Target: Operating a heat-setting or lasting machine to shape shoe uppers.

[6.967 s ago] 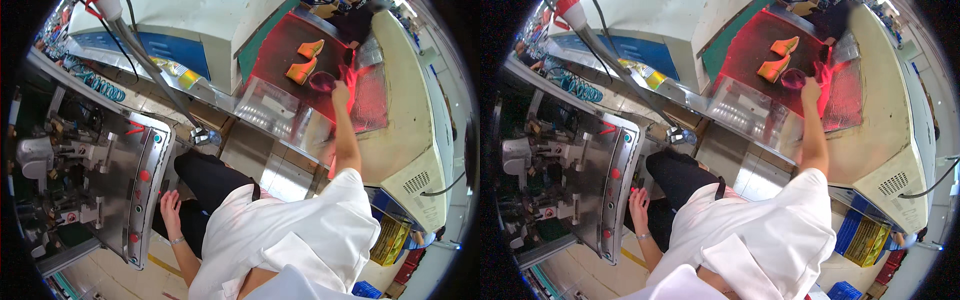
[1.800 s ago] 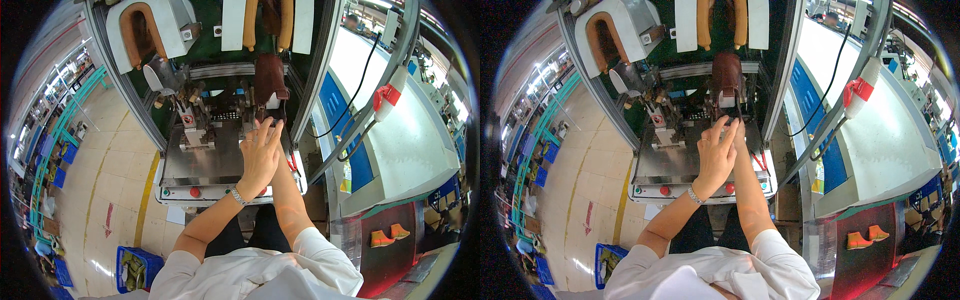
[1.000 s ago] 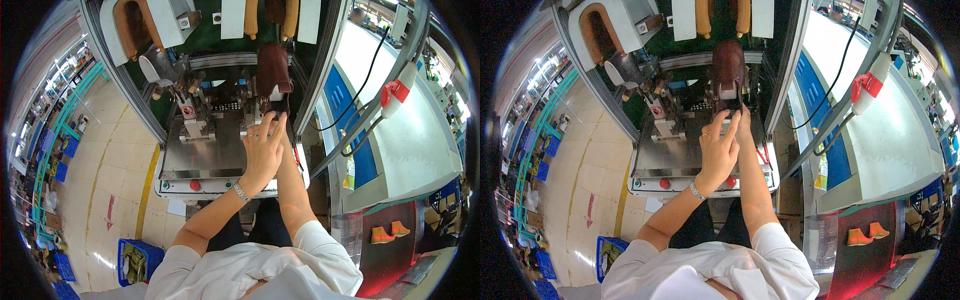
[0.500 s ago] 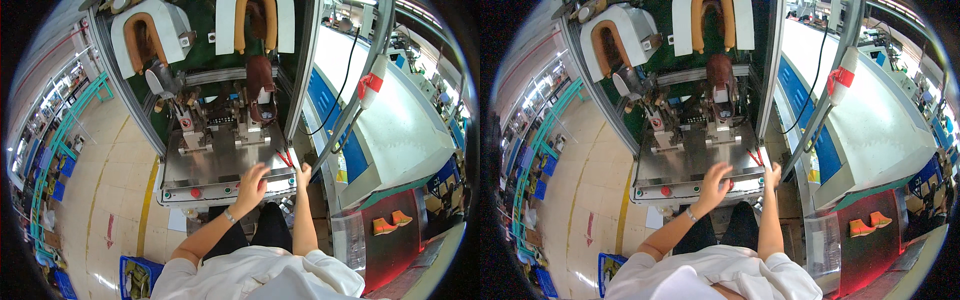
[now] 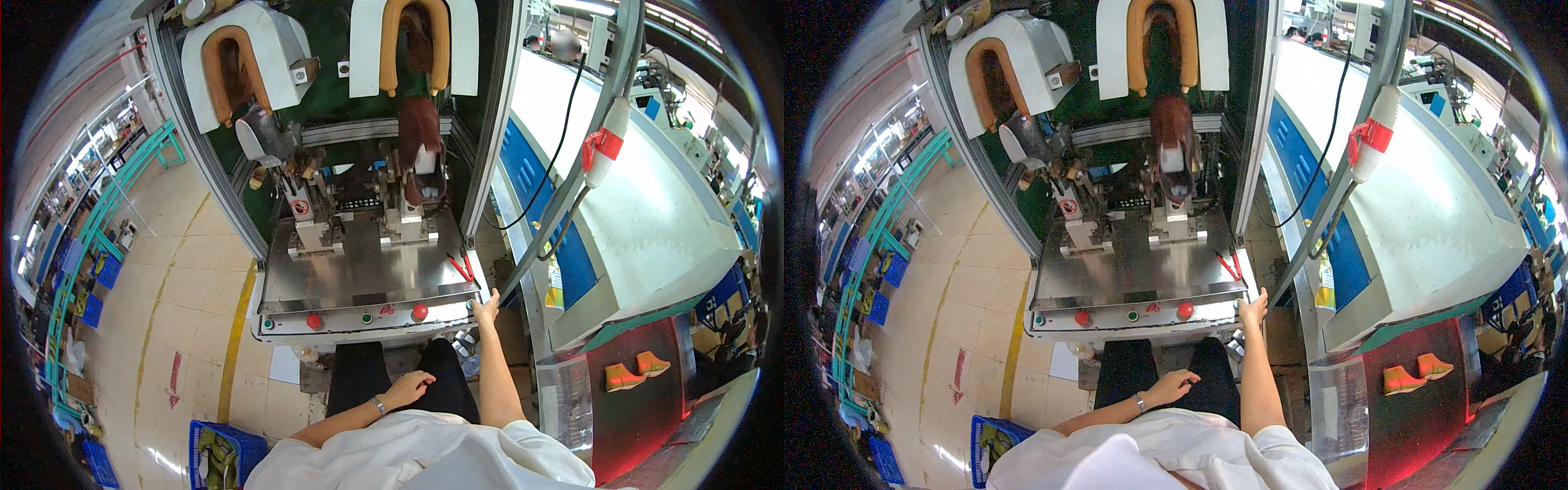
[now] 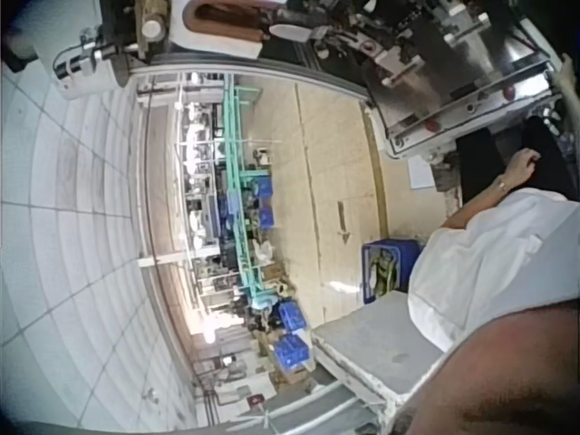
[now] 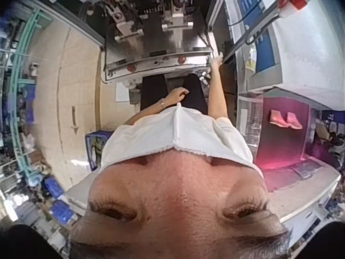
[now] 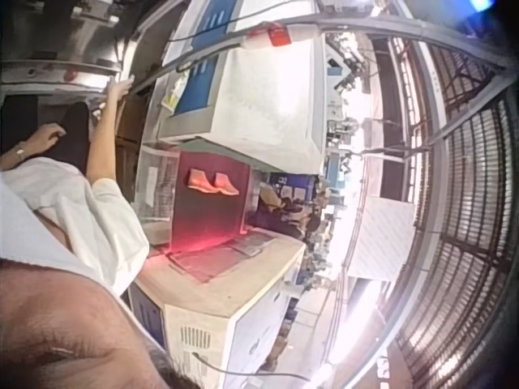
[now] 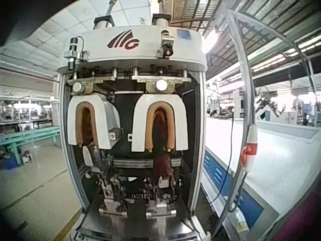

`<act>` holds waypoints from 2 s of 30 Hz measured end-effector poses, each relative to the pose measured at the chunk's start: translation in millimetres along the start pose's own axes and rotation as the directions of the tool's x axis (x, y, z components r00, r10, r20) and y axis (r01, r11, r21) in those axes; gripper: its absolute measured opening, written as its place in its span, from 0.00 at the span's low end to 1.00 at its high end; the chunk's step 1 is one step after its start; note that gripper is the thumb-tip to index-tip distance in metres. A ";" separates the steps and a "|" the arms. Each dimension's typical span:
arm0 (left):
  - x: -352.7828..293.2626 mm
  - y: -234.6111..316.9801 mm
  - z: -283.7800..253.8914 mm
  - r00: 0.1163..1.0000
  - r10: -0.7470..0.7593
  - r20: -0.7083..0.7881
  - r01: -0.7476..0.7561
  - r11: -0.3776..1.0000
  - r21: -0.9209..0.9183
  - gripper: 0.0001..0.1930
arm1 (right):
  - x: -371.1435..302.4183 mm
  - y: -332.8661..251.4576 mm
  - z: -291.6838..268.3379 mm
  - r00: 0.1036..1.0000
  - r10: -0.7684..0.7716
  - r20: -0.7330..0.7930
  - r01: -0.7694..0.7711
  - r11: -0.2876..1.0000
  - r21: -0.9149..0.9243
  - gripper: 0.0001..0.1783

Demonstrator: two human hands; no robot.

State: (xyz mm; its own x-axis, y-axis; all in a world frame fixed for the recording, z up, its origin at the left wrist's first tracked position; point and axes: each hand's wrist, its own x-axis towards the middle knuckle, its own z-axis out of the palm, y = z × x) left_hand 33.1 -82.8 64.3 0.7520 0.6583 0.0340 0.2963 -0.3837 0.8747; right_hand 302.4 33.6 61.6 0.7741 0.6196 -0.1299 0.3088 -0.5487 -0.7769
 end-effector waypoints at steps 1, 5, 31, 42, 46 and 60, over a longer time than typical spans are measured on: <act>5.0 8.6 -4.8 1.000 0.006 0.000 -0.006 1.000 -0.004 0.12 | 3.9 9.1 2.9 1.000 -0.002 -0.006 0.002 1.000 -0.003 0.47; 51.2 81.0 -65.9 0.882 0.330 -0.336 -0.279 0.941 0.190 0.10 | 12.0 35.7 13.7 0.993 -0.060 -0.098 0.089 0.943 0.319 0.36; 202.4 208.5 -256.8 0.691 0.548 -0.472 0.063 0.605 0.794 0.18 | -21.2 -9.8 17.3 0.889 0.147 -0.434 -0.024 0.961 0.277 0.18; 210.9 199.9 -257.0 0.638 0.629 -0.444 -0.050 0.610 0.791 0.13 | -14.7 -1.9 24.7 0.857 0.135 -0.497 -0.052 0.983 0.178 0.16; 196.8 207.8 -248.7 0.699 0.565 -0.438 -0.047 0.647 0.761 0.12 | -21.8 -14.6 21.1 0.866 0.131 -0.483 -0.013 0.971 0.240 0.16; 44.9 -12.8 -19.7 0.987 -0.084 0.134 0.121 0.947 -0.297 0.10 | -32.7 -20.7 14.5 0.813 0.055 -0.580 0.076 0.977 0.200 0.14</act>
State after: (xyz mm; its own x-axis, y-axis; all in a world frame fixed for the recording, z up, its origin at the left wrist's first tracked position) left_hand 51.5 -35.6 64.1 0.7966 0.5953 -0.1047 0.1969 -0.0919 0.9761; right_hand 262.7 32.8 73.0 0.9667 0.1478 0.2089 0.2503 -0.3765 -0.8919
